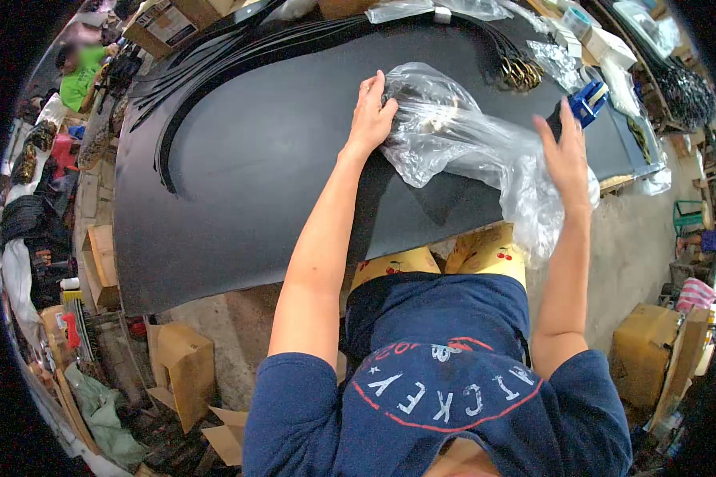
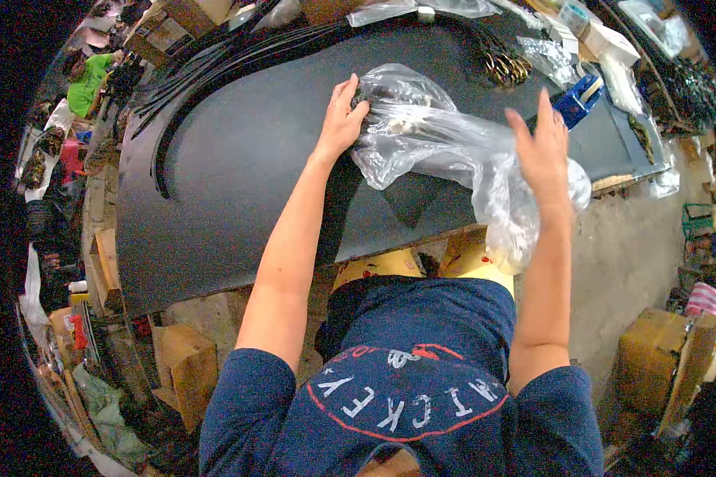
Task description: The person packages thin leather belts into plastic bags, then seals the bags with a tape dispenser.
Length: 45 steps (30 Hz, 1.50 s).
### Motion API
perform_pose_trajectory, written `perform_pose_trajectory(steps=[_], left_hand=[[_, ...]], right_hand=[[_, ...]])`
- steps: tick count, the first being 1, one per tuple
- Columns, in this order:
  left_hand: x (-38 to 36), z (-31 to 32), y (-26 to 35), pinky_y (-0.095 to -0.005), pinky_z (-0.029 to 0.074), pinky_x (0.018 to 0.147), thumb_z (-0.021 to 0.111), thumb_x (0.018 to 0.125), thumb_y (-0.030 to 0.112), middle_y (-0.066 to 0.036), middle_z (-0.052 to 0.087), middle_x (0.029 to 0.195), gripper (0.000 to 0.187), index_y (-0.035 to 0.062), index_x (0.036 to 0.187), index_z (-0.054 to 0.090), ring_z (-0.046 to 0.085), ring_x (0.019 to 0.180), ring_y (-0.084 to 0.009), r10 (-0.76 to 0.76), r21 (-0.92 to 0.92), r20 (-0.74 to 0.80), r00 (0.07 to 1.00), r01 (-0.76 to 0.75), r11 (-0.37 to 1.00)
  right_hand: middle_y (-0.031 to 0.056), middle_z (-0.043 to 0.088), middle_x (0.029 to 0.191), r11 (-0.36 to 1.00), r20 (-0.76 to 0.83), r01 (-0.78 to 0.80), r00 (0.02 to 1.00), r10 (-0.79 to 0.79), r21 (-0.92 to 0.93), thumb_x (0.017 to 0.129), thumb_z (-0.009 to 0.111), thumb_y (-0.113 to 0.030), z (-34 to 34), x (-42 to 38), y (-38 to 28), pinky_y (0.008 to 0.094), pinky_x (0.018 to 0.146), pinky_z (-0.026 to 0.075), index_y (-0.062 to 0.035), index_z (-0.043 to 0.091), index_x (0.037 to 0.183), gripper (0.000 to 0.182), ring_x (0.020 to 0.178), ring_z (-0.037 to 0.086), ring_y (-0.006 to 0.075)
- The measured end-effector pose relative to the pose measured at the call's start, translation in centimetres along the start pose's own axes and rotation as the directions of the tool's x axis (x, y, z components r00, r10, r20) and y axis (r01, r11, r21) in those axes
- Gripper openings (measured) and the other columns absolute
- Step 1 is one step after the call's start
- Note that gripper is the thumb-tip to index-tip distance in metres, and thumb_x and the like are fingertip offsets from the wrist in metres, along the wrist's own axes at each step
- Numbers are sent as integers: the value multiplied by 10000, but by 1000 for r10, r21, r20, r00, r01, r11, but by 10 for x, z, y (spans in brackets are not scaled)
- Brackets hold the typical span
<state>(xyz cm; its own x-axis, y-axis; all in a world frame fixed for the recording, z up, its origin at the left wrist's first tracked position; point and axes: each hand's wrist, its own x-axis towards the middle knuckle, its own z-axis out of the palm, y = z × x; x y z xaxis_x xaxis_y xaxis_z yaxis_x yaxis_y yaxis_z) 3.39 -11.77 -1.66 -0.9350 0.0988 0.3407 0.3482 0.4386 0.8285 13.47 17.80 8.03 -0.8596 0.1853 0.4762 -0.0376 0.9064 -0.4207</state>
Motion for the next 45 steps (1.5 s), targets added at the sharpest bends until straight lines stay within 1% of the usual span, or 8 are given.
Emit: perform_pose_trajectory(steps=[4, 7, 12, 16, 24, 36, 39, 45], left_hand=[[0, 0, 0, -361, 342, 1036, 516, 840, 161, -206, 371, 1373, 615, -33, 1389, 319, 397, 1270, -330, -1, 21, 15, 1000, 0, 1000], [2, 1, -7, -361, 344, 1035, 520, 839, 148, -221, 370, 1370, 614, -40, 1387, 317, 389, 1272, -338, 74, 70, 5, 997, -74, 995], [1, -2, 1, -350, 363, 1012, 516, 835, 111, -227, 374, 1362, 602, -57, 1379, 320, 396, 1259, -342, 37, 27, 14, 999, -38, 999], [-2, 0, 2, -311, 356, 996, 552, 828, 122, -194, 429, 1317, 593, -38, 1368, 366, 430, 1217, -297, 20, -43, -24, 1000, -21, 999], [-3, 0, 4, -307, 329, 1022, 545, 833, 121, -186, 419, 1320, 596, -40, 1375, 356, 417, 1233, -281, 1, -91, -23, 1000, -4, 996], [-3, 1, 2, -320, 308, 1047, 544, 836, 118, -200, 416, 1327, 593, -56, 1370, 352, 403, 1253, -290, 24, -63, -30, 999, -26, 998], [-4, -1, -1, -339, 373, 995, 543, 859, 190, -218, 368, 1350, 623, -62, 1382, 317, 428, 1225, -312, 68, 2, -11, 998, -68, 998], [-2, -18, 12, -464, 202, 1102, 521, 855, 571, -235, 243, 1456, 905, -39, 1434, 189, 237, 1354, -382, -34, 110, 137, 990, 19, 994]], right_hand=[[287, 281, 1424, 917, 25, 385, 921, -390, 108, 612, 778, -540, 36, -19, -113, 457, 1104, 214, 30, 134, 1442, 1195, 1341, 243, 431], [317, 196, 1447, 925, 136, 361, 917, -376, 120, 476, 827, -574, 82, -29, -137, 558, 1098, 141, -28, 45, 1465, 1374, 1354, 157, 480], [329, 188, 1442, 975, 385, 147, 920, -72, -168, 356, 867, -553, 98, -17, -114, 655, 1053, 107, -114, -7, 1478, 1489, 1343, 187, 494], [329, 251, 1404, 993, 409, 91, 911, -54, -72, 327, 867, -574, 94, -15, -91, 647, 1017, 208, -75, 14, 1468, 1510, 1296, 290, 476], [288, 296, 1387, 985, 445, -70, 885, 134, -159, 323, 867, -592, 80, -16, -94, 512, 1022, 299, 26, 56, 1444, 1515, 1276, 338, 436], [257, 641, 1013, 970, 495, -242, 838, 229, -40, 387, 890, -492, 75, -16, -79, 421, 830, 514, 88, 446, 1173, 1073, 947, 635, 381], [244, 658, 944, 976, 451, -211, 877, 169, 46, 443, 882, -460, 82, -20, -68, 432, 798, 518, 45, 547, 1027, 842, 916, 640, 385], [205, 659, 862, 976, 334, -56, 942, -18, 212, 578, 820, -300, 95, -21, -46, 416, 738, 506, -11, 650, 910, 471, 861, 629, 377]])
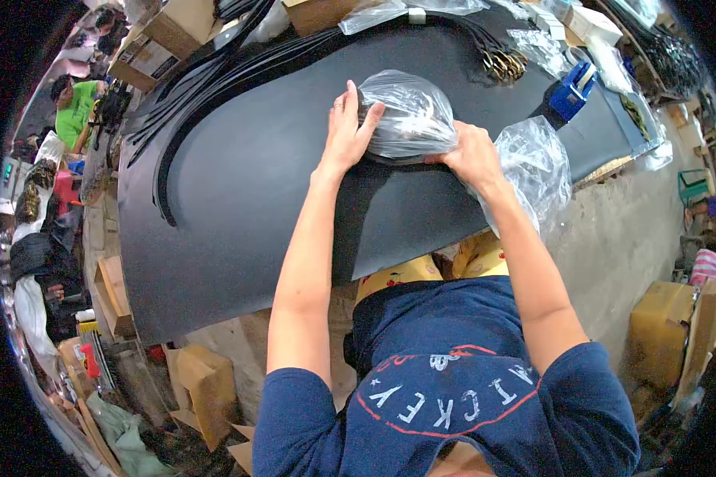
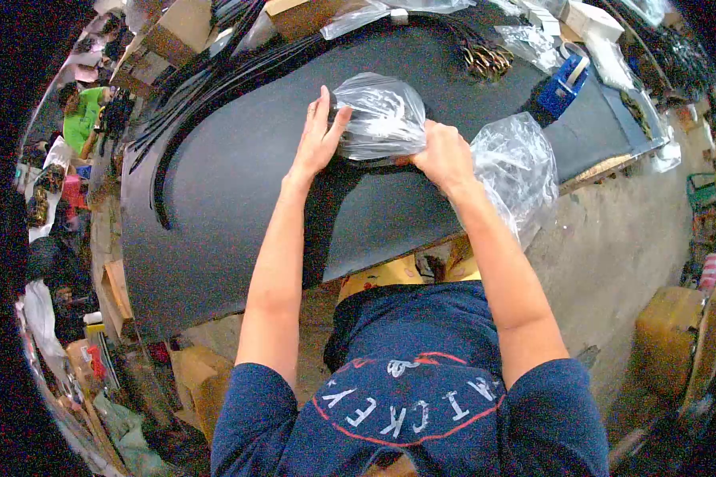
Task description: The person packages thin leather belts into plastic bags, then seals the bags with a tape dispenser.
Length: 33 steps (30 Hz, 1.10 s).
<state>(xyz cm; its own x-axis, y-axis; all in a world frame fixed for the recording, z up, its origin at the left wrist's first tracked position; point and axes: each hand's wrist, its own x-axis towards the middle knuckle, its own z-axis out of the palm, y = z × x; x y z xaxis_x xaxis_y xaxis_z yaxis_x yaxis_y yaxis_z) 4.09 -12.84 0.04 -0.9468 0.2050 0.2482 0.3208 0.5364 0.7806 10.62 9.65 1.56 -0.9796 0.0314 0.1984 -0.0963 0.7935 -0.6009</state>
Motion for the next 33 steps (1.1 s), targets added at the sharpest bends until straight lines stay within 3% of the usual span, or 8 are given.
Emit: perform_pose_trajectory(steps=[3, 5, 8, 15, 21, 23, 28, 33], left_hand=[[3, -4, 23, -567, 99, 1099, 572, 778, 637, -224, 154, 1503, 1028, -17, 1449, 150, 112, 1402, -379, 180, 467, 59, 982, -187, 864], [3, -5, 67, -596, 61, 1097, 767, 500, 612, -181, 120, 1528, 1286, 54, 1468, 133, 65, 1422, -331, 438, 378, 305, 845, -530, 759], [12, 18, 82, -615, 96, 1094, 785, 442, 604, -176, 242, 1490, 1297, 74, 1458, 180, 186, 1405, -267, 483, 228, 663, 571, -769, 597], [29, 30, 73, -544, 85, 1134, 699, 675, 534, -127, 506, 1279, 846, 96, 1345, 424, 401, 1280, -255, 502, 239, 713, 489, -843, 481], [19, 25, 80, -566, 34, 1133, 702, 682, 413, -73, 536, 1130, 623, 61, 1173, 547, 456, 1170, -235, 488, 340, 674, 554, -820, 461], [19, 24, 87, -572, 32, 1131, 699, 683, 379, -65, 533, 1103, 568, 55, 1131, 568, 464, 1149, -233, 498, 367, 659, 564, -819, 442], [18, 21, 98, -586, 39, 1127, 703, 682, 265, -56, 520, 1053, 412, 65, 1025, 592, 468, 1126, -234, 510, 343, 622, 594, -792, 505], [9, 9, 112, -587, 39, 1129, 709, 667, 145, -39, 537, 1032, 315, 88, 950, 583, 476, 1113, -237, 499, 360, 633, 592, -796, 487]], right_hand=[[224, 645, 848, 1000, 25, 30, 999, -30, 1, 657, 753, -215, 7, 3, 11, 430, 729, 504, -3, 654, 898, 336, 846, 623, 386], [223, 651, 864, 991, 15, 98, 995, -97, -92, 694, 598, -79, 5, 0, 7, 460, 766, 516, -28, 646, 878, 196, 836, 629, 396], [211, 657, 817, 983, 33, 94, 995, -90, -157, 687, 610, -97, 3, -5, 2, 453, 729, 529, -21, 660, 828, 167, 786, 648, 372], [144, 678, 732, 902, 75, 241, 970, -230, -359, 645, 651, -155, -7, -10, -14, 401, 613, 542, -76, 680, 695, 98, 694, 683, 271], [124, 671, 793, 832, 133, 350, 936, -326, -430, 734, 573, -131, -6, -5, -14, 385, 680, 464, -70, 675, 743, 119, 738, 656, 258], [99, 648, 825, 781, -177, 407, 825, -537, -473, 708, 583, -112, -8, -5, -11, 379, 765, 416, -72, 650, 800, 121, 769, 628, 238], [144, 634, 770, 904, 45, 384, 923, -382, -190, 745, 575, -63, -15, -11, -7, 426, 774, 425, -55, 533, 1024, 282, 754, 612, 328], [185, 653, 748, 918, 33, 388, 922, -386, -86, 696, 601, -84, -37, -13, -26, 463, 665, 499, -27, 619, 839, 155, 721, 649, 354]])
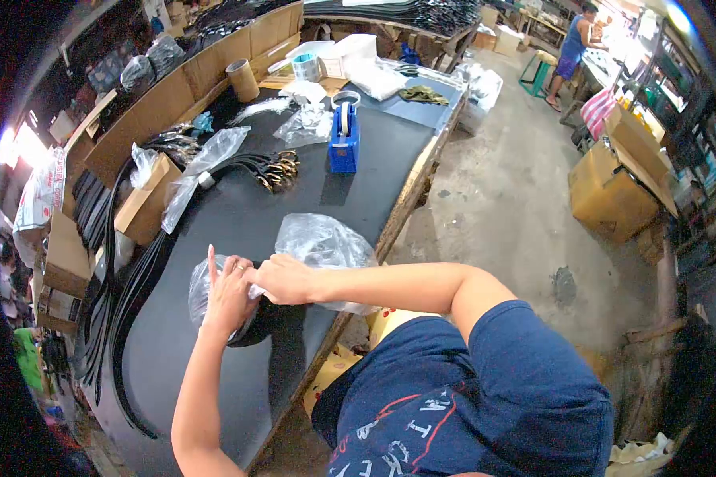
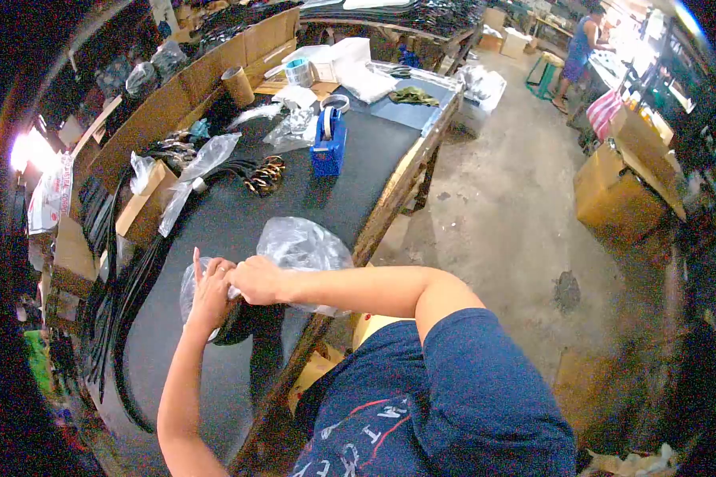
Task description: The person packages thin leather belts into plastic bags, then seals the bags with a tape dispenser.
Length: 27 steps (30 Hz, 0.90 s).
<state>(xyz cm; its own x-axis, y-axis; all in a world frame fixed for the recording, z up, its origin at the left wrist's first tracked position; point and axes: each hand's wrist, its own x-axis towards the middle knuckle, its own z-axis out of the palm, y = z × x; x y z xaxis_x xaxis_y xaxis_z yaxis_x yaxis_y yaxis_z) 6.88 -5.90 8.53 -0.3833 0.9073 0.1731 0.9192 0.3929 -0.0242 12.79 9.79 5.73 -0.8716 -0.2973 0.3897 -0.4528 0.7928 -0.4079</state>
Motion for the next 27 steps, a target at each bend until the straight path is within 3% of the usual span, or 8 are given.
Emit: perform_pose_trajectory(steps=[8, 12, 14, 16, 18, 22, 24, 27], left_hand=[[-13, -34, 4, -559, 86, 1134, 541, 674, -37, -67, 581, 931, 256, 46, 913, 578, 523, 1112, -250, 46, 43, -296, 954, -35, 998], [-26, -64, 1, -522, 165, 1112, 501, 708, -19, -67, 591, 891, 215, 45, 890, 597, 551, 1042, -232, -24, 46, -268, 963, 38, 998], [-41, -73, -5, -511, 189, 1103, 495, 720, 21, -71, 590, 900, 191, 52, 876, 603, 553, 1008, -231, -62, -15, -230, 971, 61, 998], [-55, -75, -5, -490, 196, 1095, 544, 750, 79, -68, 616, 910, 193, 75, 913, 646, 571, 989, -226, -92, -93, -220, 971, 73, 993], [-66, -67, -7, -485, 214, 1087, 546, 765, 79, -58, 624, 910, 204, 88, 937, 655, 577, 982, -212, -68, -168, -270, 960, 23, 986], [-62, -53, 5, -440, 282, 1045, 513, 876, 210, -56, 640, 878, 195, 101, 943, 659, 598, 934, -189, -250, -464, -364, 897, 58, 884], [-51, -52, 17, -396, 407, 919, 473, 906, 259, -82, 632, 765, 263, 58, 910, 643, 621, 797, -215, -428, -776, -155, 890, 159, 611], [-34, -53, 33, -423, 479, 660, 437, 922, 269, -133, 628, 708, 309, 27, 893, 626, 616, 665, -273, -418, -810, -135, 898, 143, 568]], right_hand=[[183, 632, 640, 956, 146, 231, 968, -206, -182, 637, 614, -128, -70, 17, -23, 432, 575, 515, -20, 637, 638, 110, 612, 645, 334], [139, 551, 611, 903, 379, 367, 886, -265, -225, 655, 579, -99, -136, 30, -10, 453, 647, 453, -90, 561, 785, 132, 652, 563, 369], [117, 516, 601, 860, 280, 457, 876, -392, -227, 709, 577, -91, -161, 30, 9, 458, 686, 434, -120, 530, 809, 114, 664, 541, 354], [143, 493, 674, 870, 269, 451, 879, -394, -199, 717, 555, -28, -191, 33, 10, 459, 675, 400, -109, 503, 837, 153, 696, 488, 362], [186, 582, 903, 897, 348, 403, 880, -323, -184, 706, 549, -9, -214, 41, 22, 438, 876, 407, -45, 557, 978, 274, 940, 516, 374], [163, 528, 1262, 867, 119, 278, 960, -252, -413, 685, 483, 74, -257, 65, 56, 387, 1097, 258, -43, 548, 1232, 563, 1263, 410, 307], [160, 482, 1327, 920, 3, 235, 969, -246, -315, 695, 489, 79, -252, 60, 57, 399, 1118, 221, -43, 483, 1305, 622, 1307, 369, 305], [168, 443, 1356, 792, 156, 498, 866, -475, -354, 702, 506, 79, -218, 39, -56, 408, 1111, 247, -51, 417, 1355, 672, 1294, 385, 314]])
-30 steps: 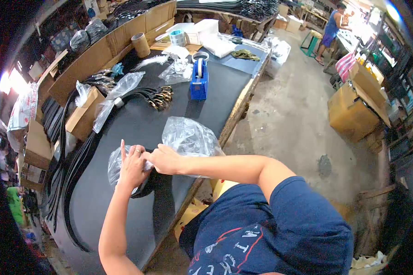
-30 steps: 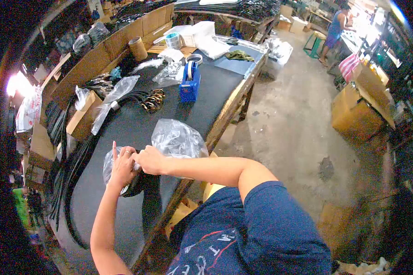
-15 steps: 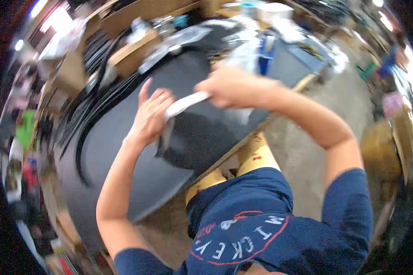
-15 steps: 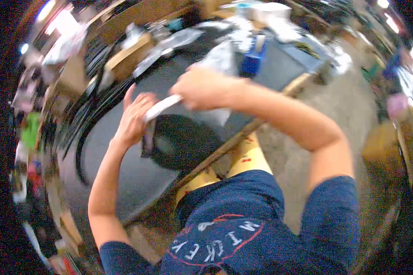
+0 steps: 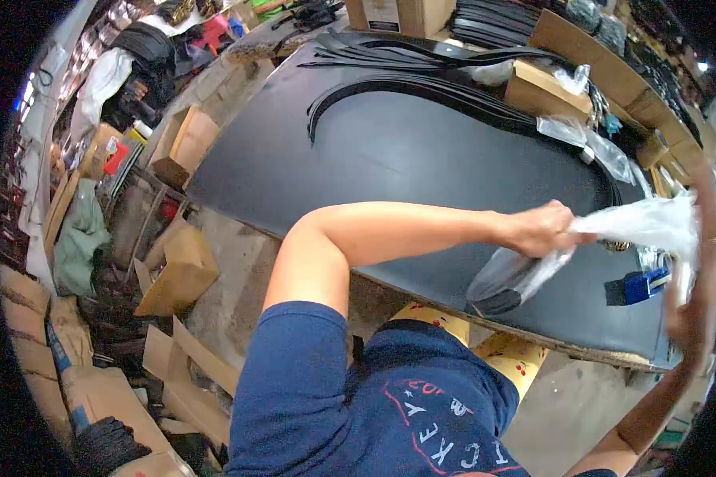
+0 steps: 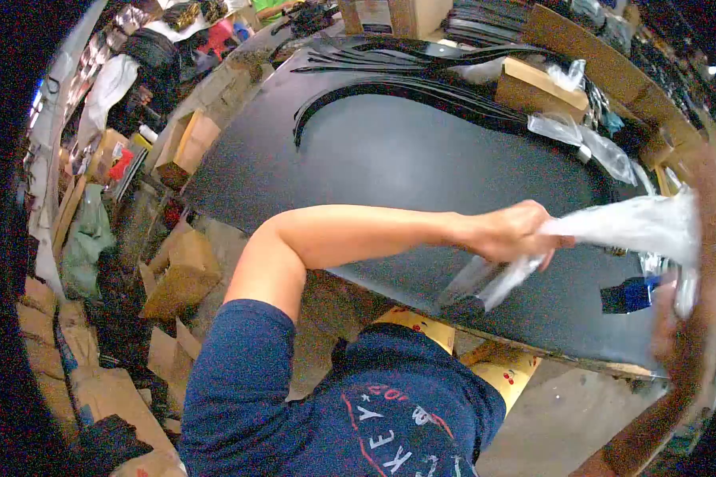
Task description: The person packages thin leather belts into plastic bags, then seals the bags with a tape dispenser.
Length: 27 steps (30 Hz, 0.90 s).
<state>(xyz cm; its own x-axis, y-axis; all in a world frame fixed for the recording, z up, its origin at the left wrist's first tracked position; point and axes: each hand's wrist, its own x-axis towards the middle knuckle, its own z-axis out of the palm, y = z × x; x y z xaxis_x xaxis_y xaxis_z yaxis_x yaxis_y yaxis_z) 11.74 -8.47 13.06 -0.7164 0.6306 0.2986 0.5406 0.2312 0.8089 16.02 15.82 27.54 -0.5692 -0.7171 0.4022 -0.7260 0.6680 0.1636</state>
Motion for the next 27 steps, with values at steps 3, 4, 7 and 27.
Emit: perform_pose_trajectory(steps=[3, 4, 7, 27], left_hand=[[9, 16, -10, -445, 467, 707, 468, 899, 182, -252, 592, 815, 242, -32, 886, 580, 593, 790, -355, 511, 63, -220, 831, -511, 857], [7, 19, -9, -442, 462, 732, 464, 900, 169, -256, 585, 838, 235, -38, 901, 575, 582, 814, -361, 523, 99, -164, 836, -514, 852], [-8, 12, 15, -441, 458, 755, 464, 899, 157, -254, 584, 868, 225, -39, 923, 572, 570, 834, -370, 376, 33, 6, 926, -376, 926], [-71, 10, 93, -633, 152, 1058, 656, 848, 313, -50, 578, 861, 259, 65, 907, 607, 577, 934, -233, 143, -56, 187, 972, -135, 989]], right_hand=[[177, 403, 1385, 954, 233, 271, 943, -237, -128, 709, 522, 79, 25, 38, -77, 418, 1104, 274, -58, 351, 1406, 730, 1282, 402, 323], [177, 403, 1385, 955, 237, 268, 943, -233, -128, 709, 522, 79, 42, 36, -71, 418, 1104, 274, -58, 351, 1406, 730, 1282, 402, 323], [169, 526, 1105, 961, 127, 258, 961, -245, -101, 776, 536, -25, 65, 24, -55, 448, 918, 437, -137, 367, 1407, 663, 1007, 557, 332], [30, 456, 574, 905, 60, 243, 958, -280, 348, 672, 635, -79, 13, -29, -69, 346, 420, 373, -82, 618, 838, 167, 481, 490, 205]])
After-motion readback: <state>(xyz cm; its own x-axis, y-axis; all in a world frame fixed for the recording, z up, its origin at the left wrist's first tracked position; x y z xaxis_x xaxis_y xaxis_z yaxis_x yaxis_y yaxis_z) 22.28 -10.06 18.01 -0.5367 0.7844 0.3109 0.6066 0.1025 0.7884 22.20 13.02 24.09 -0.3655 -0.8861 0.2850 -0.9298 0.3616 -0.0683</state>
